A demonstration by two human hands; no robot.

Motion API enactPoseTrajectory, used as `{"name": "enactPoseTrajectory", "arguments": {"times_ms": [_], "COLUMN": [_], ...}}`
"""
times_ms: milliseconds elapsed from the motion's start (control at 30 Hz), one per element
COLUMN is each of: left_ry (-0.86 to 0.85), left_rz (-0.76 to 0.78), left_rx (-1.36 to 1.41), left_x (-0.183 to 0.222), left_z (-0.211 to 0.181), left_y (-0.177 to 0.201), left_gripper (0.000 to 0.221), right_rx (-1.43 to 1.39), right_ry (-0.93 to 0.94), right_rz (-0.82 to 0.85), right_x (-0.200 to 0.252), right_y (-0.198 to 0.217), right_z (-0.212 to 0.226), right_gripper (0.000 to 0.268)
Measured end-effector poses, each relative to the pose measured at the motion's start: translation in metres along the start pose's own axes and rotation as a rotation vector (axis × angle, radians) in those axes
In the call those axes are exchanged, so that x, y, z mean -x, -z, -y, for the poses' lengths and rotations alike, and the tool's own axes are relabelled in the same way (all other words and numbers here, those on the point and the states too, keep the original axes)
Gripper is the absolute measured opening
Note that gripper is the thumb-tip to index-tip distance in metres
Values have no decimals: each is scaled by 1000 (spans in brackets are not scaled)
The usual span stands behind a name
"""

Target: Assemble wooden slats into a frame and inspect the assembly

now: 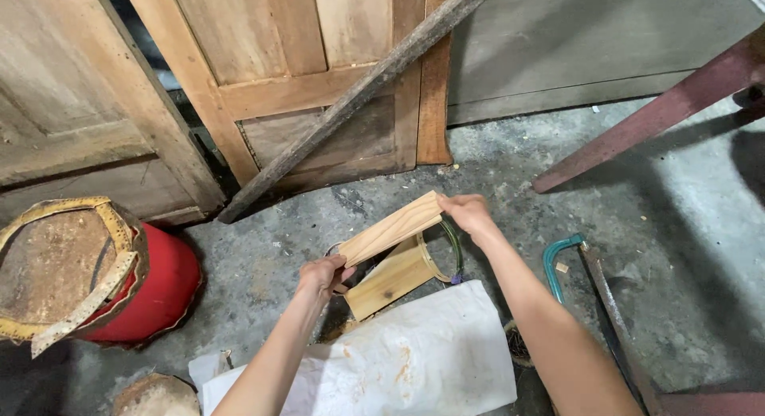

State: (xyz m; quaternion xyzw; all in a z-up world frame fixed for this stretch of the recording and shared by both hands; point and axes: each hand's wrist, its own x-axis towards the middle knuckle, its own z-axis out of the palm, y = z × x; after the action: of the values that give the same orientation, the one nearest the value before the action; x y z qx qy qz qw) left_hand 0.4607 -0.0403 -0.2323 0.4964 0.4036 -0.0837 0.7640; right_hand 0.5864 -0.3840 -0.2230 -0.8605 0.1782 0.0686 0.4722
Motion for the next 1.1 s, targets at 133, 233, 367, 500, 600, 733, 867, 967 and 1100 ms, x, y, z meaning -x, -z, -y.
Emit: {"name": "enactPoseTrajectory", "arguments": {"times_ms": [133,233,367,500,600,733,867,967,1100], "left_ry": [7,-9,20,7,5,26,21,10,-6], "left_rz": [29,47,58,73,69,57,55,57,82], "left_rx": [-16,-29,-52,-78,-107,-133,-128,-135,-147], "left_x": [-16,-50,-43,-33,-16,12,-2,-16,-52], "left_z": [10,28,19,15,5,-13,-5,4,20], "left_y": [5,10,8,6,2,-2,0,3,10], "left_gripper": [48,49,45,44,47,44,44,45,44], "right_rx": [37,-90,-80,-79,-70,-52,-60,-25,41], "right_ry": [7,-123,-196,-301,-307,-322,-338,-333,-290], "right_rz": [3,120,141,222,252,233,248,268,295], "right_x": [8,40,45,42,45,42,48,54,59], "right_y": [7,26,27,29,33,34,35,39,47], "right_z": [3,31,45,48,54,52,60,65,73], "right_gripper": [32,44,52,55,62,64,72,66,70]}}
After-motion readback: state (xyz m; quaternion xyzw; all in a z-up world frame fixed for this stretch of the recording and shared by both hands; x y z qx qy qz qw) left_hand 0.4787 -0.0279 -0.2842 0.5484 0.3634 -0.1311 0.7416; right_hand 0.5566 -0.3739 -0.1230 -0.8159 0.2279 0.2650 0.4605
